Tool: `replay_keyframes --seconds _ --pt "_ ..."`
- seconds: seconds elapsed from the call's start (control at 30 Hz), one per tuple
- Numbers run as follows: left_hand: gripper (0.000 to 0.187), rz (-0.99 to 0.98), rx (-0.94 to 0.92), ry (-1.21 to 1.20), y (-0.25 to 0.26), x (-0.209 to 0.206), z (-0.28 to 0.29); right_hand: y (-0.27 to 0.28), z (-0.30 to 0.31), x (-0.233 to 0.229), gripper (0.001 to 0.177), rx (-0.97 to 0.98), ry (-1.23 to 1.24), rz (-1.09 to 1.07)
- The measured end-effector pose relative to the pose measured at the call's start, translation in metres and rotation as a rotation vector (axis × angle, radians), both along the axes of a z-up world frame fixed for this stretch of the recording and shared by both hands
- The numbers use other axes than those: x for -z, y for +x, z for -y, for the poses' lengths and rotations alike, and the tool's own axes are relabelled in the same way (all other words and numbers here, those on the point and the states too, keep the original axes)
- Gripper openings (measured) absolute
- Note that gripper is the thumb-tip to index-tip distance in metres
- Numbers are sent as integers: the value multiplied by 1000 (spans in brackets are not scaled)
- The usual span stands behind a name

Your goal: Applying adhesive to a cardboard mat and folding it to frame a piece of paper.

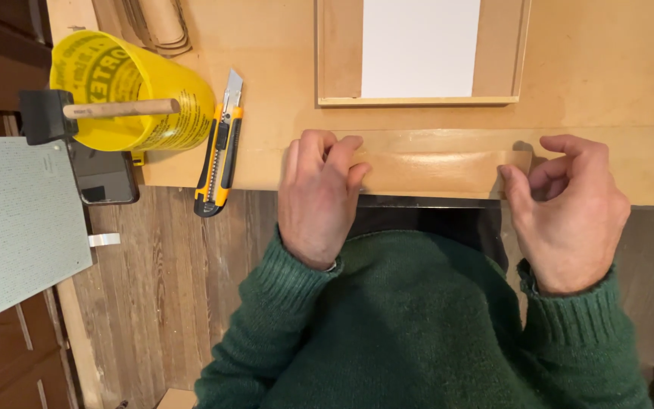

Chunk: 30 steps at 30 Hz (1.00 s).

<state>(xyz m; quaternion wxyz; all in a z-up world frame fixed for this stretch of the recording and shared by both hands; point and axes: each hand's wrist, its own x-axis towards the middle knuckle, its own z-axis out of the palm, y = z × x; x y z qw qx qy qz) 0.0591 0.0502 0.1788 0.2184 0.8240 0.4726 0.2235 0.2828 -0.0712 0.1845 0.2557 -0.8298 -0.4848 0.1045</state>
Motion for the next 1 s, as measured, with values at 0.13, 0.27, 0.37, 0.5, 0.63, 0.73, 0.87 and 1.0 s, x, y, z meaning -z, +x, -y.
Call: replay_keyframes --seconds 0.13,0.27,0.37,0.5,0.63,0.73,0.87,1.0 --pt "34 25 -9 42 -10 3 3 8 1 0 42 -32 -11 80" --pt "25 196 -30 105 -33 -3 5 13 10 -7 34 -18 38 70" --pt "32 230 -67 166 -51 -5 7 15 -9 -23 28 -191 63 101" --pt "31 276 -15 203 -67 -6 16 -19 -69 -78 29 -645 149 194" --pt "20 311 7 188 -78 -8 24 -82 -138 -103 36 -853 281 182" --pt "13 278 -85 236 -86 -7 23 -109 -178 -80 39 -998 381 75" --pt "20 121 -290 318 -102 -2 17 -142 -215 -38 33 -1020 359 -127" --pt "43 -7 -300 289 -105 4 4 -154 -221 -48 9 -963 373 -291"
